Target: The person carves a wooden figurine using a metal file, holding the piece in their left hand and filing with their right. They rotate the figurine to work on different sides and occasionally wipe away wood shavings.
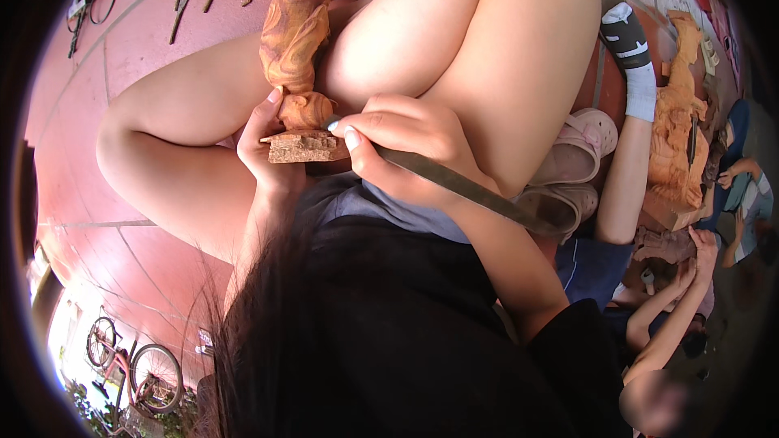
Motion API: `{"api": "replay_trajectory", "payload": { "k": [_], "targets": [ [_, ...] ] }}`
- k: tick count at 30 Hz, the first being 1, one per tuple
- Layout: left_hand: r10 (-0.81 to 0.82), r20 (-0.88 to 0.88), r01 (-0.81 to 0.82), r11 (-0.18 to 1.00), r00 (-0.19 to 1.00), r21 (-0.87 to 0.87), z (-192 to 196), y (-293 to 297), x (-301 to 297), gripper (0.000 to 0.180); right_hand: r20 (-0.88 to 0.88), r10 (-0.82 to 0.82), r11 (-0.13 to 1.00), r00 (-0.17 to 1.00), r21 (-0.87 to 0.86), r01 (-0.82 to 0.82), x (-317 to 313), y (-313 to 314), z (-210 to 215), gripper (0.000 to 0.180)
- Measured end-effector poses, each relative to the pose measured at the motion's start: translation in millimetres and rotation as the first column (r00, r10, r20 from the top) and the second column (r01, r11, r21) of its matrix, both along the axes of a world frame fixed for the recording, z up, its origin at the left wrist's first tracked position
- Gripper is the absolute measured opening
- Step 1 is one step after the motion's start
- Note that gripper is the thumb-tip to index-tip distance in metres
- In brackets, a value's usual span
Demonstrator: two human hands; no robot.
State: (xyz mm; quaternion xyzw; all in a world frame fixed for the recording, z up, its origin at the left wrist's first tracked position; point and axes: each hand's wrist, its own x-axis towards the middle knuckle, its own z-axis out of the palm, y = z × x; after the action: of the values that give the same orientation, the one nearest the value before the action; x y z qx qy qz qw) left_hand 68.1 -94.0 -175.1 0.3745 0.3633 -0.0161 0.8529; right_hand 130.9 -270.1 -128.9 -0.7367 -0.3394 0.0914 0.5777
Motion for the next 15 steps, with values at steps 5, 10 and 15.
{"api": "replay_trajectory", "payload": {
  "k": [5, 10, 15],
  "targets": [
    [0.059, 0.011, -0.059, 0.998, 0.998, -0.024, -5.1, 1.6, 2.3, 0.036, -0.04, -0.035, 0.999, 0.999, 0.029, 0.036, -0.3, 3.5, -4.9, 0.013],
    [0.013, -0.008, -0.013, 1.0, 1.0, 0.013, 0.8, 2.0, 2.0, 0.039, -0.141, -0.004, 0.994, 0.99, 0.105, 0.019, 9.2, 5.8, -7.1, 0.017],
    [-0.011, 0.0, 0.01, 0.997, 1.0, -0.082, -2.8, 6.2, 0.3, 0.047, -0.688, 0.057, 0.955, 0.723, 0.25, 0.163, 20.1, 12.2, 7.1, 0.017]
  ]
}}
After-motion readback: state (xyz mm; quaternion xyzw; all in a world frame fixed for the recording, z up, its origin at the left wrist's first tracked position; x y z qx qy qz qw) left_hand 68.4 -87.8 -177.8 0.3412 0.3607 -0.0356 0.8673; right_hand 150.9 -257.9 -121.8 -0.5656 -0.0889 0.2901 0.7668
